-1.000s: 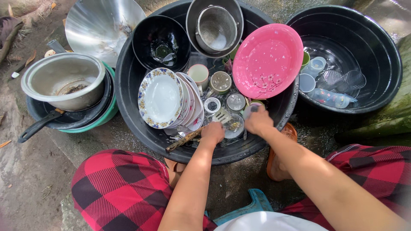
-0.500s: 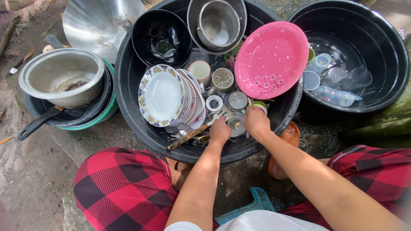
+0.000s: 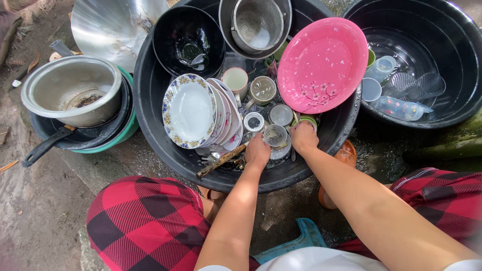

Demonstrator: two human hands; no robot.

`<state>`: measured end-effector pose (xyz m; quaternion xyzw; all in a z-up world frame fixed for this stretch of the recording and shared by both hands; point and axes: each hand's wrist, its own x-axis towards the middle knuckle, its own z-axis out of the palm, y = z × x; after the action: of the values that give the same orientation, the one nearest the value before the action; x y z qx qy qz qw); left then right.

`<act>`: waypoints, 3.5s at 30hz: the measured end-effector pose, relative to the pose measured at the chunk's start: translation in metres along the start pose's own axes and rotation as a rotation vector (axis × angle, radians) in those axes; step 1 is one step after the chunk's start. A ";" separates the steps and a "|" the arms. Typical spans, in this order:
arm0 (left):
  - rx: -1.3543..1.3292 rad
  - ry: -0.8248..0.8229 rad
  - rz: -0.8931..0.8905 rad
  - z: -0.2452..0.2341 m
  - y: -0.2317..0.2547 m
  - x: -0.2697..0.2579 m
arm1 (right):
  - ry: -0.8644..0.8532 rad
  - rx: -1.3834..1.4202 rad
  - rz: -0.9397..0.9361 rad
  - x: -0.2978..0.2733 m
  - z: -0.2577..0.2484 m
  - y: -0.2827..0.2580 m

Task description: The person washes a variety of dishes, including plates, bowls, cups, and utensils, by scrubbing them with a sponge in a soapy basin and rinsing them in a separate water basin.

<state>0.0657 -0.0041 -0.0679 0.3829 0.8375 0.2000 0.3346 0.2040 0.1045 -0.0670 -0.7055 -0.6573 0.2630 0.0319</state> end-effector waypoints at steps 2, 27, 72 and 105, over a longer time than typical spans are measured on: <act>0.002 0.018 0.004 -0.001 0.001 0.000 | 0.012 -0.146 -0.164 -0.003 -0.003 0.001; 0.211 -0.068 0.127 0.007 0.003 0.009 | 0.116 0.055 -0.790 0.000 0.029 -0.030; -1.462 -0.477 -0.317 0.016 -0.039 0.100 | -0.424 0.592 -0.008 -0.082 -0.013 -0.100; -1.130 0.292 -0.076 -0.051 0.041 0.027 | 0.131 1.011 -0.385 -0.006 0.004 -0.050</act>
<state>0.0367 0.0391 -0.0188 0.0834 0.6516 0.6542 0.3748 0.1565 0.1043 -0.0491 -0.4842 -0.5629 0.4911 0.4555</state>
